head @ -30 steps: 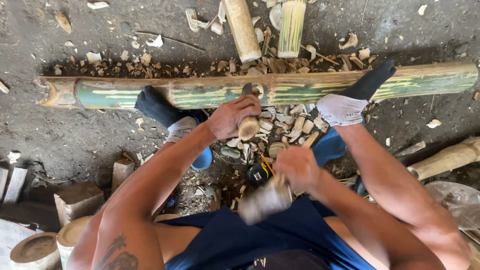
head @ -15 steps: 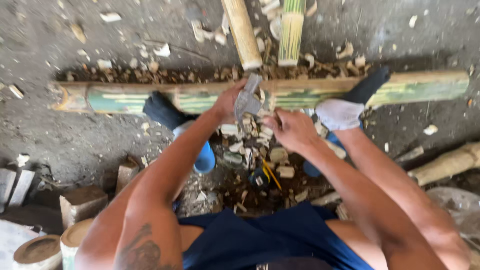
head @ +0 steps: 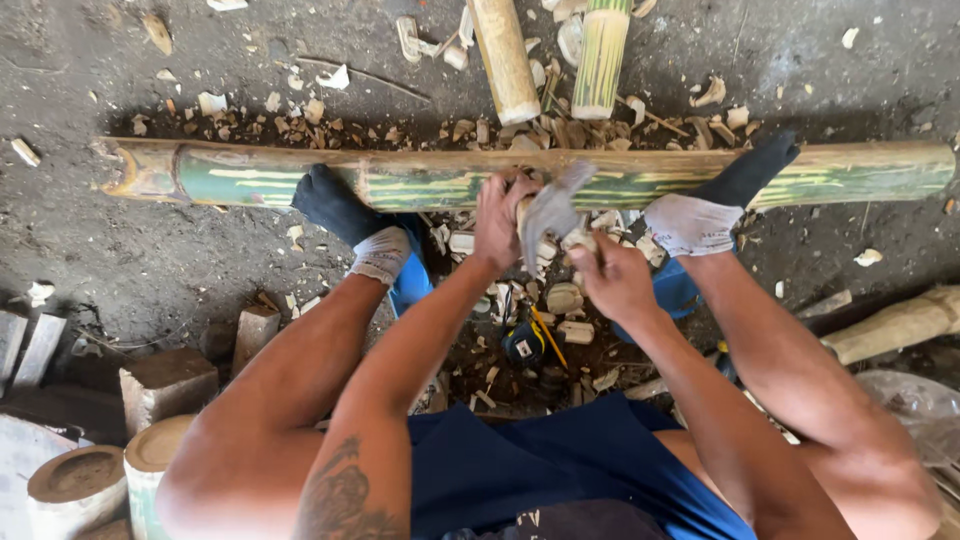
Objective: The person sits on the ground and uses a hammer and chisel to carve a hole into a bamboo pole. They repeatedly strike the chisel to remove material and occasionally inspect the hole's progress.
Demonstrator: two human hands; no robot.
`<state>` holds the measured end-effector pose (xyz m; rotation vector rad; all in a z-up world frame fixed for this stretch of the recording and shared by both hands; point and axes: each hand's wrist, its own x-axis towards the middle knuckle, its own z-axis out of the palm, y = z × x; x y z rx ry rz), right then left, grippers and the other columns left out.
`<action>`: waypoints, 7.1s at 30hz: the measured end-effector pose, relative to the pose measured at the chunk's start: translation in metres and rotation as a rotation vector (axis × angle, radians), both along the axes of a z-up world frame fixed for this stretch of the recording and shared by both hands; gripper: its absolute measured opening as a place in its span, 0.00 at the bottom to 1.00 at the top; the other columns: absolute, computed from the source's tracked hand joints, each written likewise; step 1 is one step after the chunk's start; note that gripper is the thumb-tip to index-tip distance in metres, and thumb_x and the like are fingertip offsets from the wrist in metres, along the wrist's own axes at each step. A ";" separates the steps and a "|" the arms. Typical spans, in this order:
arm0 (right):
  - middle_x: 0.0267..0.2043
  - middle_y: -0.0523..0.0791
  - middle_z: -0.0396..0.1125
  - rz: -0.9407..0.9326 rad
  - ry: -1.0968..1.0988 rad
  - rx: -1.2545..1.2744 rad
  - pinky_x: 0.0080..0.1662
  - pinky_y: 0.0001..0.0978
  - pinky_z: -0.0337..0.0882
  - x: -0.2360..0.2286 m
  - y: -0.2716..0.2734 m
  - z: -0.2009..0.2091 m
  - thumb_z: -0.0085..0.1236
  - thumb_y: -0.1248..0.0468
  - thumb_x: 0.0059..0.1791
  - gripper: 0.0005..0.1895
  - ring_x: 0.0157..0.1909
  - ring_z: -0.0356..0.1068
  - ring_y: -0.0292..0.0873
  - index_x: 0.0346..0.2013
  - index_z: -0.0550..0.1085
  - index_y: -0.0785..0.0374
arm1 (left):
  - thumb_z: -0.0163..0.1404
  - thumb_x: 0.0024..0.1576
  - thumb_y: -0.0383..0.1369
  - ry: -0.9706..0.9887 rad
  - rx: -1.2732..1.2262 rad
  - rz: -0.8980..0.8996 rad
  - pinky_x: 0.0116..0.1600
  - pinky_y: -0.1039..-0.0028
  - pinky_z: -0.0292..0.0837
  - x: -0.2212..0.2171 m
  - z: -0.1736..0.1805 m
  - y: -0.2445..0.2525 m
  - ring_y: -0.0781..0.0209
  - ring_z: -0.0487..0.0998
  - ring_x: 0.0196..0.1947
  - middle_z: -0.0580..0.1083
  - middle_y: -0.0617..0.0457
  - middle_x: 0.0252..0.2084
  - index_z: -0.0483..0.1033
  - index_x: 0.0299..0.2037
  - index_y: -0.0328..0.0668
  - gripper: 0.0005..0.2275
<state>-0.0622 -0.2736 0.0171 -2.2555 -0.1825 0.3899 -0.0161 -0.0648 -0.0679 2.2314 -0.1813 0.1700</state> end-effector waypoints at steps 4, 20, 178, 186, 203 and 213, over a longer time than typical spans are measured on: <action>0.20 0.39 0.62 -0.146 -0.113 0.172 0.22 0.29 0.57 -0.015 -0.017 0.005 0.48 0.48 0.59 0.23 0.20 0.59 0.31 0.35 0.74 0.66 | 0.63 0.47 0.29 -0.001 0.075 -0.096 0.53 0.58 0.73 -0.034 0.016 -0.024 0.47 0.67 0.55 0.67 0.46 0.55 0.74 0.53 0.56 0.23; 0.18 0.41 0.57 -0.135 -0.254 0.059 0.27 0.33 0.59 -0.043 -0.042 0.054 0.49 0.42 0.57 0.28 0.23 0.56 0.32 0.37 0.73 0.67 | 0.64 0.50 0.33 -0.319 0.251 -0.832 0.70 0.52 0.62 0.036 0.098 0.037 0.42 0.68 0.62 0.71 0.49 0.57 0.67 0.58 0.54 0.26; 0.18 0.47 0.64 0.249 -0.705 0.353 0.23 0.41 0.63 -0.037 -0.020 0.074 0.67 0.55 0.40 0.18 0.18 0.64 0.48 0.29 0.70 0.63 | 0.68 0.37 0.23 -0.083 -0.016 -0.832 0.73 0.55 0.58 0.034 0.034 0.011 0.53 0.69 0.64 0.71 0.56 0.59 0.72 0.58 0.56 0.35; 0.22 0.52 0.66 0.520 -0.050 -0.501 0.28 0.48 0.67 -0.023 -0.035 0.019 0.63 0.53 0.45 0.14 0.25 0.67 0.55 0.26 0.77 0.61 | 0.72 0.37 0.32 -0.055 -0.186 -0.677 0.69 0.57 0.68 0.045 0.036 0.014 0.50 0.72 0.61 0.74 0.51 0.56 0.71 0.56 0.48 0.33; 0.18 0.46 0.58 -0.062 -0.299 0.097 0.26 0.34 0.62 -0.057 -0.040 0.064 0.51 0.45 0.57 0.24 0.19 0.58 0.37 0.35 0.73 0.66 | 0.64 0.39 0.22 0.182 -0.013 -0.940 0.66 0.59 0.67 0.024 0.059 -0.036 0.45 0.72 0.60 0.73 0.42 0.58 0.67 0.60 0.40 0.34; 0.16 0.48 0.58 0.013 -0.146 0.073 0.23 0.37 0.60 -0.069 -0.021 0.056 0.57 0.46 0.52 0.24 0.15 0.58 0.43 0.27 0.68 0.64 | 0.62 0.43 0.22 -0.291 0.239 -0.836 0.70 0.61 0.69 0.004 0.057 0.046 0.54 0.72 0.64 0.73 0.55 0.57 0.67 0.53 0.50 0.27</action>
